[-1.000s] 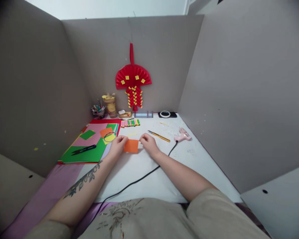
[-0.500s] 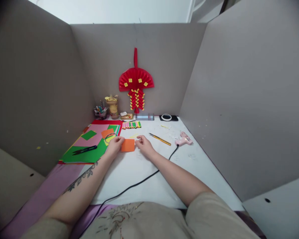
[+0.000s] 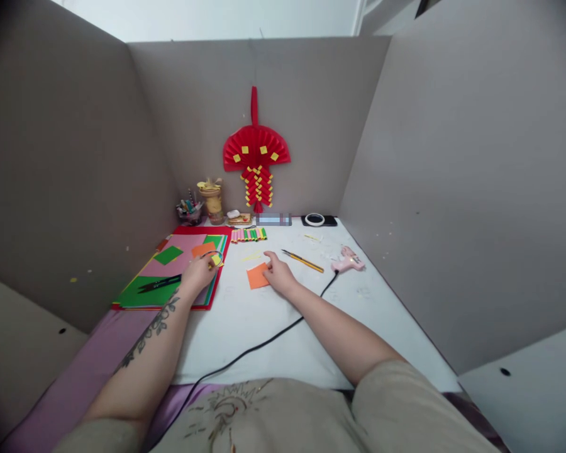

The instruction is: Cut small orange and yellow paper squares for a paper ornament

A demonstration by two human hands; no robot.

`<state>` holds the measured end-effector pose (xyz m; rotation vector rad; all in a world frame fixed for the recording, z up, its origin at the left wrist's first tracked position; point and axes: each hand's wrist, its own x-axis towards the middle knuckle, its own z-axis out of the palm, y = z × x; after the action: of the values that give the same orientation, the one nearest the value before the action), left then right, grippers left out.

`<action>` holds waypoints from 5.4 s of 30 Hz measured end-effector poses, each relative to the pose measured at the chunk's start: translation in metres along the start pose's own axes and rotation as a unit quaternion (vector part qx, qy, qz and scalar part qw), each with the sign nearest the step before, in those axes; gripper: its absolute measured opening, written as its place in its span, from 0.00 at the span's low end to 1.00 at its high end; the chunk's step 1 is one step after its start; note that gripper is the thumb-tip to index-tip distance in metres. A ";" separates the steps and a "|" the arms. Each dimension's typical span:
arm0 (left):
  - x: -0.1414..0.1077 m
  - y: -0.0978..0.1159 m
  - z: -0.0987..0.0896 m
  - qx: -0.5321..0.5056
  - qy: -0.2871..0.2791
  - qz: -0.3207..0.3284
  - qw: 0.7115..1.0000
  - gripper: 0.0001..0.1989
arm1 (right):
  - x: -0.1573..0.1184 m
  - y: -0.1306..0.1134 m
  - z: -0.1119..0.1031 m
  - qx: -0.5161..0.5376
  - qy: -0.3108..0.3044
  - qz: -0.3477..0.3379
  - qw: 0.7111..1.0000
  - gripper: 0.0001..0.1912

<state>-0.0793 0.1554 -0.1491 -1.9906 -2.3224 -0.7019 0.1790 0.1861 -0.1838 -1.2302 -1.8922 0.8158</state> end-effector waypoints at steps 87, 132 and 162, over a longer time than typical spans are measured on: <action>-0.052 0.087 0.004 -0.425 -0.130 0.095 0.891 0.14 | -0.028 -0.036 -0.038 -0.008 0.213 -0.248 0.945 0.05; -0.029 0.063 0.024 -0.121 -0.146 0.189 0.963 0.11 | -0.001 -0.006 -0.002 0.328 -0.082 0.109 0.935 0.09; -0.026 0.060 0.032 -0.174 -0.177 0.206 0.946 0.09 | -0.004 -0.016 0.003 0.301 -0.052 0.150 0.940 0.14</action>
<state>-0.0087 0.1471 -0.1655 -2.8535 -1.9104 -0.8221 0.1701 0.1764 -0.1740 -1.0972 -1.3735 1.5148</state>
